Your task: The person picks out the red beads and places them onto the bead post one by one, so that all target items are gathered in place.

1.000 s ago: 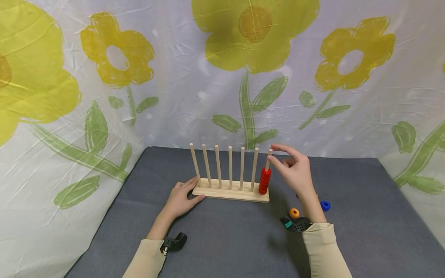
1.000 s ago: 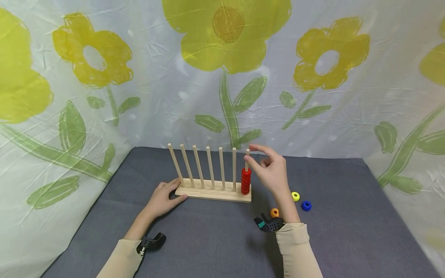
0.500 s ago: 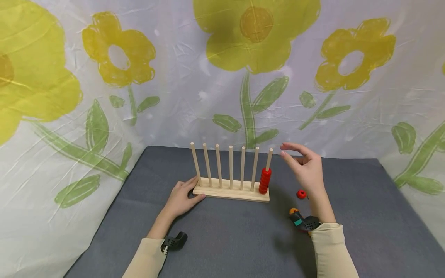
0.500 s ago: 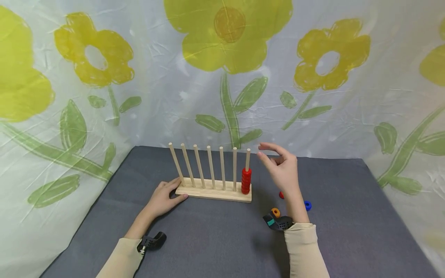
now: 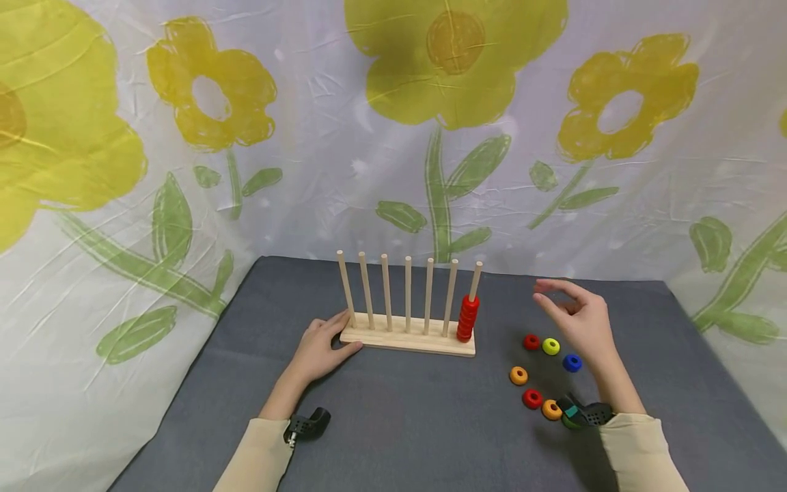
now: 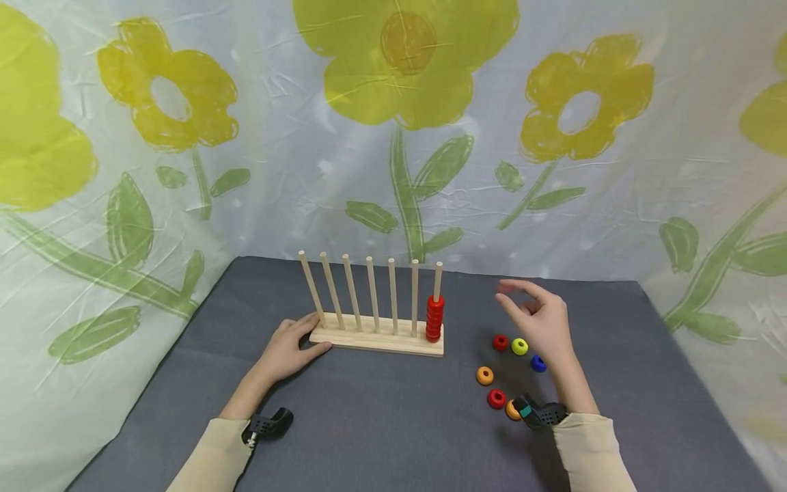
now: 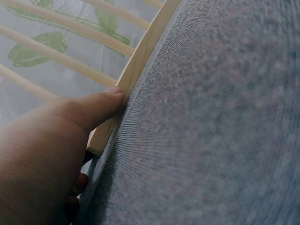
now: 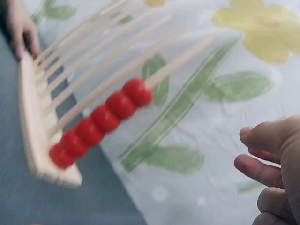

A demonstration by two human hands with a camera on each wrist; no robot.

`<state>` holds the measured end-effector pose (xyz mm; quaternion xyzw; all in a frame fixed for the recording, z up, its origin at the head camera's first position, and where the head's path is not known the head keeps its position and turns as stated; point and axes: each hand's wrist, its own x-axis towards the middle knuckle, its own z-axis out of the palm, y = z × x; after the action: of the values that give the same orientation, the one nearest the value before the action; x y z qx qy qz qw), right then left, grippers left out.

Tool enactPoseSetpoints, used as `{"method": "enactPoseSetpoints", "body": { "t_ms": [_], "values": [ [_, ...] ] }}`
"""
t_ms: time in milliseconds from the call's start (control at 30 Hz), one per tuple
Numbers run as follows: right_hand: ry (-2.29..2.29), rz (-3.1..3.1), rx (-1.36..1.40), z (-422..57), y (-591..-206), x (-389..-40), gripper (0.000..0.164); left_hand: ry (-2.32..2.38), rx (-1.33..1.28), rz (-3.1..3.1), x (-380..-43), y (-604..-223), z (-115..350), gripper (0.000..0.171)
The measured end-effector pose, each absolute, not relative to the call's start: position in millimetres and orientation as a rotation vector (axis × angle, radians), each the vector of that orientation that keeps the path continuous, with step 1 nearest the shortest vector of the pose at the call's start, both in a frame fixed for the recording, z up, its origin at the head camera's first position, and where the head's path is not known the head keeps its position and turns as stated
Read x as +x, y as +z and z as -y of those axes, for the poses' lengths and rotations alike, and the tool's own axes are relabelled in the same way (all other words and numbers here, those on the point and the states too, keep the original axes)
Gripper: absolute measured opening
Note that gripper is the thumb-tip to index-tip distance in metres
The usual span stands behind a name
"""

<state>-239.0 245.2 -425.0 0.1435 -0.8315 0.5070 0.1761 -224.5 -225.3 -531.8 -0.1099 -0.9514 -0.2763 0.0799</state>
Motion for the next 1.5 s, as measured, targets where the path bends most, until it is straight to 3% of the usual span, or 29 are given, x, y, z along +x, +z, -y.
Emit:
{"method": "enactPoseSetpoints", "body": {
  "t_ms": [467,1033,1500],
  "values": [
    [1.329,2.508,0.418,-271,-466,-215,0.024,-0.819,-0.323,2.863,-225,-532,225,0.081],
    [1.314,2.626,0.414,-281,-499,-225,0.036,-0.825,-0.332,2.860,-226,-532,225,0.080],
    [1.153,2.751,0.316,-275,-502,-226,0.040,-0.841,-0.330,2.855,-224,-531,225,0.081]
  ]
}}
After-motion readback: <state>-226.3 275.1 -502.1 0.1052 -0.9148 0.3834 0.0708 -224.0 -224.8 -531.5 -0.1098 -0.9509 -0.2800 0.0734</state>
